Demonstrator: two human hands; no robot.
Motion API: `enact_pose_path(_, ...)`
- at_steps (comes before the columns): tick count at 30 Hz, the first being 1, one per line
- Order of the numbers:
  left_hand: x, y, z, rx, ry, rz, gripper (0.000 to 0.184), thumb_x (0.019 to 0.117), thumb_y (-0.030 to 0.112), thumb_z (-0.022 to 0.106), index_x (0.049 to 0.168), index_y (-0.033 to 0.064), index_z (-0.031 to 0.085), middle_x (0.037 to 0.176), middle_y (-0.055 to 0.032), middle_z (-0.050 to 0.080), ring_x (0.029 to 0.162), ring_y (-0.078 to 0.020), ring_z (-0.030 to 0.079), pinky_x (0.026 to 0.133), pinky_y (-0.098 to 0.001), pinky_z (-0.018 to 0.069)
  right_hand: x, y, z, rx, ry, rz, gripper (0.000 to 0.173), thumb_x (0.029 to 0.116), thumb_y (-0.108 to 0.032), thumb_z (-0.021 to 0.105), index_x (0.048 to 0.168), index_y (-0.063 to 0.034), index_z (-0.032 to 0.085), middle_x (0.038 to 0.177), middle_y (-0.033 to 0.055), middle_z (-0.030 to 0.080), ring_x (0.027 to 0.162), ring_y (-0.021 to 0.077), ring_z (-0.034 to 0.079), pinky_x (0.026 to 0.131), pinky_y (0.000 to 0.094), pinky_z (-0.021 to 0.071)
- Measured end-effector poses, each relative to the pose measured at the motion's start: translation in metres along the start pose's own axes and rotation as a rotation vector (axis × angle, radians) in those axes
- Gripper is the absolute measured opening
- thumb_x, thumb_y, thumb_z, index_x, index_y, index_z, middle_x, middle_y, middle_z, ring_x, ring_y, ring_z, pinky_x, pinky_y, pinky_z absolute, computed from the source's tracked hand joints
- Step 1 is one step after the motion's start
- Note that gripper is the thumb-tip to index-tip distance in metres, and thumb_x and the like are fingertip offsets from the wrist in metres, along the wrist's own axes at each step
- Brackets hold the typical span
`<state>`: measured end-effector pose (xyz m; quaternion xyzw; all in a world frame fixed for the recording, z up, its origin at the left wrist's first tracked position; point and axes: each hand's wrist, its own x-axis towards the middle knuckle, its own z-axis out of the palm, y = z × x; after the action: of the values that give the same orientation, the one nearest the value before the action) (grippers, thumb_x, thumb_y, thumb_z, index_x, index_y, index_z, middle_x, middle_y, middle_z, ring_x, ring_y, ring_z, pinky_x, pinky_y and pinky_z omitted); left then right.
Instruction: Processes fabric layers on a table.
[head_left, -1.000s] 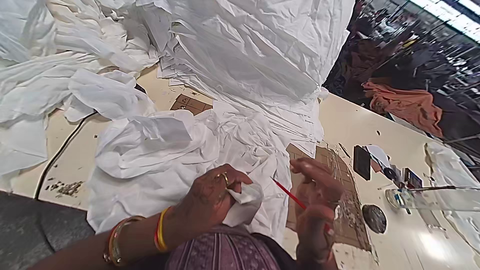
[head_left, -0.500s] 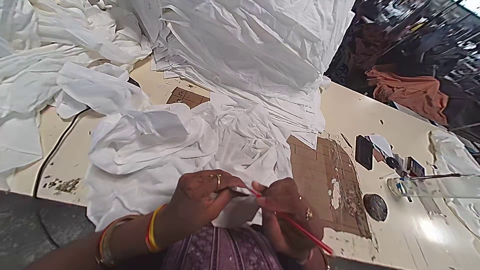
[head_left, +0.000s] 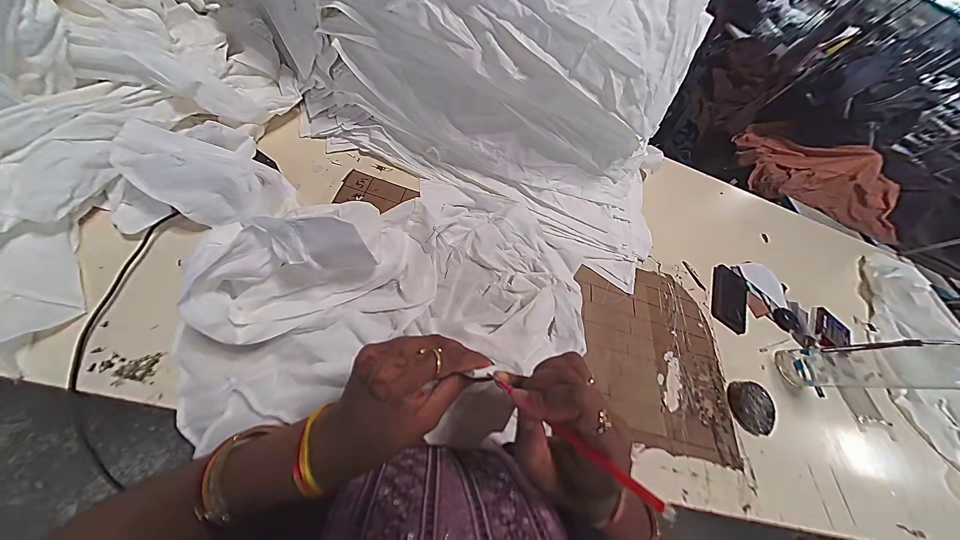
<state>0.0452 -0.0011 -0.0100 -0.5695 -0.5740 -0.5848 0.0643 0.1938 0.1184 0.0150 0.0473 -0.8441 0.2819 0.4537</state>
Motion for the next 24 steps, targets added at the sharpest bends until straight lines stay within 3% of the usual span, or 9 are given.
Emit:
enact_pose_path(19,0.001,-0.001,-0.003,0.022,-0.008,0.038,0.011,0.0904,0.006,0.064,0.088,0.0073,0.075,0.087,-0.0069,0.078,0.088,-0.0019,0.071,0.083,-0.0098,0.0498,0.0,0.003,0.0,0.035,0.014,0.05,0.01,0.1048,-0.018,0.052,0.1,-0.0105,0.057,0.092,0.0002,0.056,0.09,0.0021,0.058,0.083,0.0119,0.0468)
enact_pose_path(22,0.0,-0.005,-0.006,-0.12,-0.172,0.209,0.014,0.0988,0.01,0.06,0.091,0.0085,0.071,0.088,-0.0047,0.076,0.088,-0.0053,0.071,0.083,-0.0138,0.0527,0.012,0.02,-0.01,0.047,0.198,0.145,0.019,0.1091,-0.031,0.048,0.109,-0.0232,0.065,0.102,-0.0133,0.065,0.096,-0.0046,0.064,0.087,0.0162,0.0559)
enact_pose_path(24,-0.001,-0.011,-0.005,-0.235,-0.393,0.31,0.023,0.1045,0.019,0.055,0.094,0.0089,0.073,0.09,-0.0044,0.075,0.087,-0.0078,0.07,0.08,-0.0166,0.0532,0.028,0.05,-0.023,0.273,0.255,0.294,0.033,0.1062,-0.047,0.045,0.112,-0.0313,0.074,0.109,-0.0179,0.071,0.106,0.001,0.066,0.096,0.0264,0.0553)
